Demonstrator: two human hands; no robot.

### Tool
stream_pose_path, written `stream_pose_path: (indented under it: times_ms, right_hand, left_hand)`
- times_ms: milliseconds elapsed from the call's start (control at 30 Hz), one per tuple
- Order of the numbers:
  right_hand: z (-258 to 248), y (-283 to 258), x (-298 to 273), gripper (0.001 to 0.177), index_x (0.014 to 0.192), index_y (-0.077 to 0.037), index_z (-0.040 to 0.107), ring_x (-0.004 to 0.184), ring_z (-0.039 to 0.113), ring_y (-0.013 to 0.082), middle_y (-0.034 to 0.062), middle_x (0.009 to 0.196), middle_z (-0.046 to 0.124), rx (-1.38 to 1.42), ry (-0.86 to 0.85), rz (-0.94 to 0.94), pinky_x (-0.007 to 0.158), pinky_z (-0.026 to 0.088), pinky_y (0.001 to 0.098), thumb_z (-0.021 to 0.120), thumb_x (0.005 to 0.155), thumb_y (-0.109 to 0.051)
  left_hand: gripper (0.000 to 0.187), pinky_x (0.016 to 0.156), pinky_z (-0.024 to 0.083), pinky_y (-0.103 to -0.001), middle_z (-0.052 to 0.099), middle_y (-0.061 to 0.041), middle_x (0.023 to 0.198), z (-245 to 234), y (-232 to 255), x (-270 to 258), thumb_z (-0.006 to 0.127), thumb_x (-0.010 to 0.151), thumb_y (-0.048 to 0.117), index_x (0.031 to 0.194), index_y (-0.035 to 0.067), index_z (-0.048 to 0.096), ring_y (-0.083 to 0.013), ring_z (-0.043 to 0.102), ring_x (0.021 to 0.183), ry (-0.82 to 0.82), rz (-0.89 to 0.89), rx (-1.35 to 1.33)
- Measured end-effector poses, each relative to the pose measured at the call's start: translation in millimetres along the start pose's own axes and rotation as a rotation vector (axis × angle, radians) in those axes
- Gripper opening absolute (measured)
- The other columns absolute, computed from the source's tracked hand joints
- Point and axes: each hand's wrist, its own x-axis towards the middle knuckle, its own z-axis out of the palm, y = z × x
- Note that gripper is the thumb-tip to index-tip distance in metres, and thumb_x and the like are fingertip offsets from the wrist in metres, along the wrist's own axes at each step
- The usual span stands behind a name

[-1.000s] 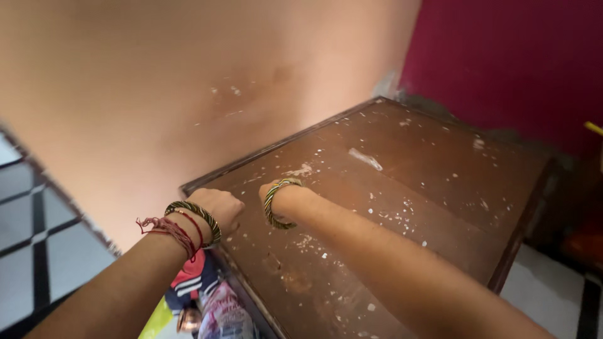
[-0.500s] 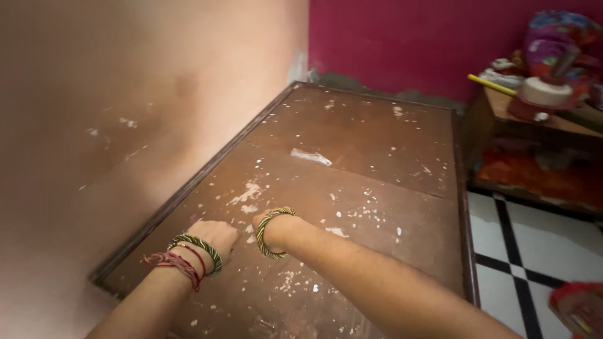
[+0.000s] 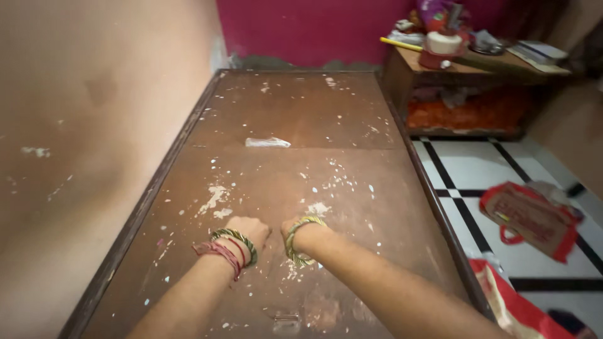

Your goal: The person organizes clothes by picking up various garments from a pile on the floor, folding them, and placing them into a wooden chest. The person also moves a large sack and adjusts items within the chest.

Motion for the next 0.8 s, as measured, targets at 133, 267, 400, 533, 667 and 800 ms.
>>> stream_pose_path:
  times_ms: [133, 267, 400, 533, 667, 800]
  right_hand:
    - [60, -11, 9, 0.042, 0.115, -0.004, 0.076, 0.112, 0.071, 0.0353, 0.0219, 0.121, 0.072, 0.096, -0.028, 0.081, 0.095, 0.058, 0.0447, 0.084, 0.078, -0.024]
    - [120, -20, 17, 0.038, 0.112, -0.004, 0.076, 0.112, 0.071, 0.0353, 0.0225, 0.119, 0.073, 0.136, -0.078, 0.103, 0.096, 0.057, 0.0450, 0.081, 0.079, -0.021]
    - [179, -38, 44, 0.050, 0.128, -0.015, 0.067, 0.120, 0.064, 0.0376, 0.0206, 0.128, 0.065, 0.232, -0.085, 0.151, 0.100, 0.053, 0.0475, 0.081, 0.079, -0.014]
    - [240, -46, 84, 0.038, 0.123, -0.012, 0.073, 0.121, 0.066, 0.0354, 0.0197, 0.128, 0.069, 0.243, -0.134, 0.161, 0.102, 0.053, 0.0464, 0.075, 0.086, -0.024]
    - [297, -52, 112, 0.033, 0.123, -0.014, 0.072, 0.125, 0.063, 0.0348, 0.0177, 0.132, 0.067, 0.339, -0.158, 0.220, 0.104, 0.050, 0.0482, 0.066, 0.096, -0.031]
    - [343, -50, 130, 0.031, 0.126, -0.013, 0.070, 0.126, 0.062, 0.0350, 0.0185, 0.134, 0.065, 0.331, -0.149, 0.226, 0.104, 0.049, 0.0498, 0.065, 0.099, -0.028]
  left_hand:
    - [0.029, 0.099, 0.054, -0.044, 0.071, -0.013, 0.120, 45, 2, 7, 0.070, 0.094, 0.028, 0.121, 0.017, 0.071, -0.0310, 0.067, 0.118, -0.014, 0.095, 0.040]
    - [0.032, 0.099, 0.054, -0.044, 0.072, -0.013, 0.119, 102, 15, 23, 0.072, 0.092, 0.032, 0.120, 0.017, 0.072, -0.0305, 0.066, 0.119, -0.055, 0.171, 0.015]
    - [0.032, 0.100, 0.053, -0.044, 0.071, -0.014, 0.116, 161, 29, 27, 0.071, 0.091, 0.031, 0.120, 0.017, 0.071, -0.0311, 0.065, 0.119, -0.121, 0.220, -0.039]
    - [0.030, 0.101, 0.053, -0.044, 0.071, -0.013, 0.119, 230, 32, 52, 0.066, 0.095, 0.029, 0.121, 0.015, 0.070, -0.0305, 0.067, 0.118, -0.209, 0.173, -0.118]
    - [0.035, 0.103, 0.050, -0.045, 0.063, -0.009, 0.130, 306, 35, 79, 0.062, 0.093, 0.022, 0.128, 0.021, 0.064, -0.0285, 0.061, 0.125, -0.151, 0.194, -0.161]
    - [0.045, 0.105, 0.050, -0.042, 0.059, -0.008, 0.137, 350, 45, 91, 0.066, 0.089, 0.022, 0.133, 0.019, 0.058, -0.0271, 0.056, 0.131, -0.212, 0.205, -0.123]
